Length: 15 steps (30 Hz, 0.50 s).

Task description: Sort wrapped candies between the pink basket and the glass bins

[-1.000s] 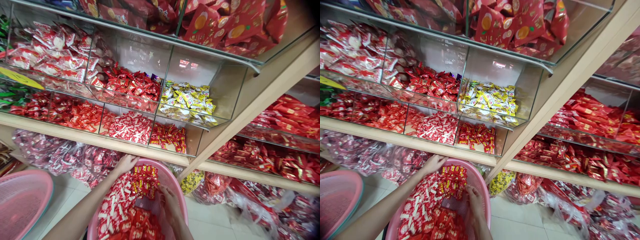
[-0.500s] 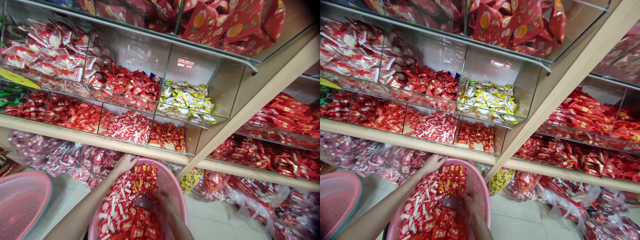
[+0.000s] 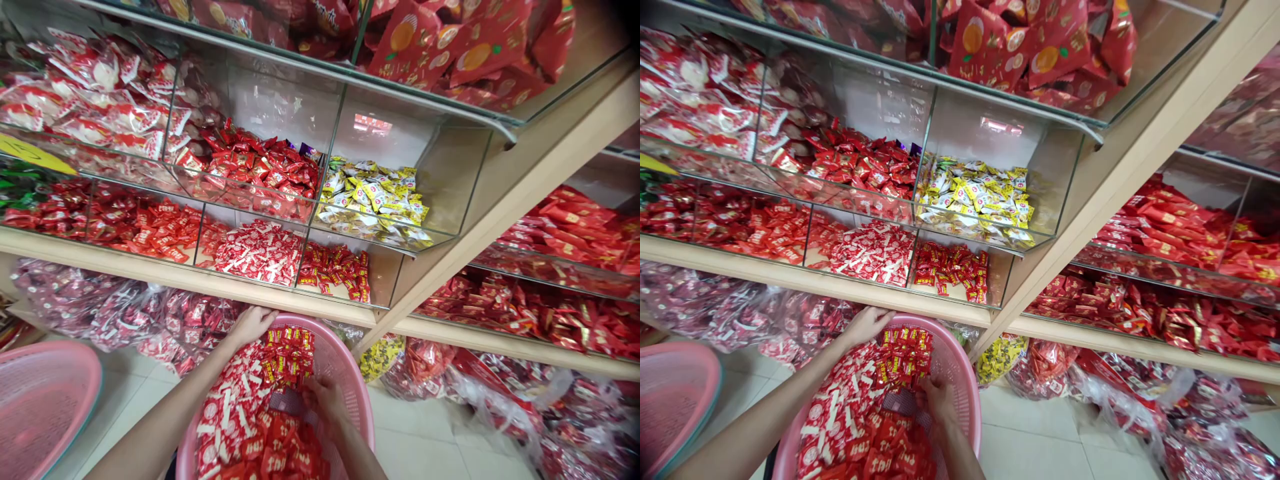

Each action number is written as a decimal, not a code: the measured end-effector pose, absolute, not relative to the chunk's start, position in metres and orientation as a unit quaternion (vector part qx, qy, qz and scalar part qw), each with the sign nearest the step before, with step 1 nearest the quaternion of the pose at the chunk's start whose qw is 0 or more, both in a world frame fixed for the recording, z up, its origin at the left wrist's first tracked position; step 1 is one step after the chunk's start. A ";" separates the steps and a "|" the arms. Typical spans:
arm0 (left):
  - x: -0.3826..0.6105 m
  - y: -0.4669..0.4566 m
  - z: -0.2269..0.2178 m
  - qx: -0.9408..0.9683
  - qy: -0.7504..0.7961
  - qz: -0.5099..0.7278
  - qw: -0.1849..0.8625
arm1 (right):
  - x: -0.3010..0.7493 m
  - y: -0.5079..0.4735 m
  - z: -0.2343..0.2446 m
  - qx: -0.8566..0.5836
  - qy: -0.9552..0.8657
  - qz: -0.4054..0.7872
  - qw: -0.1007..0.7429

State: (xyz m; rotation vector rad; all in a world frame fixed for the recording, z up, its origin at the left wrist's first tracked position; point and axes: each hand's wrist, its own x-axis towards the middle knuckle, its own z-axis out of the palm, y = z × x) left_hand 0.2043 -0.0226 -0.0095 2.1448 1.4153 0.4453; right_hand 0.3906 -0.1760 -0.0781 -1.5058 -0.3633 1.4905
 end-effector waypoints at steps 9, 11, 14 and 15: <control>0.205 -0.022 -0.009 0.793 0.523 0.163 0.268 | 0.389 -0.174 -0.078 -0.620 -0.119 0.585 0.509; 0.205 -0.023 -0.007 0.793 0.520 0.166 0.269 | 0.389 -0.174 -0.078 -0.622 -0.125 0.582 0.509; 0.206 -0.024 -0.005 0.788 0.531 0.158 0.270 | 0.388 -0.174 -0.077 -0.631 -0.147 0.574 0.501; 0.206 -0.024 -0.005 0.787 0.533 0.157 0.267 | 0.388 -0.174 -0.076 -0.633 -0.155 0.573 0.497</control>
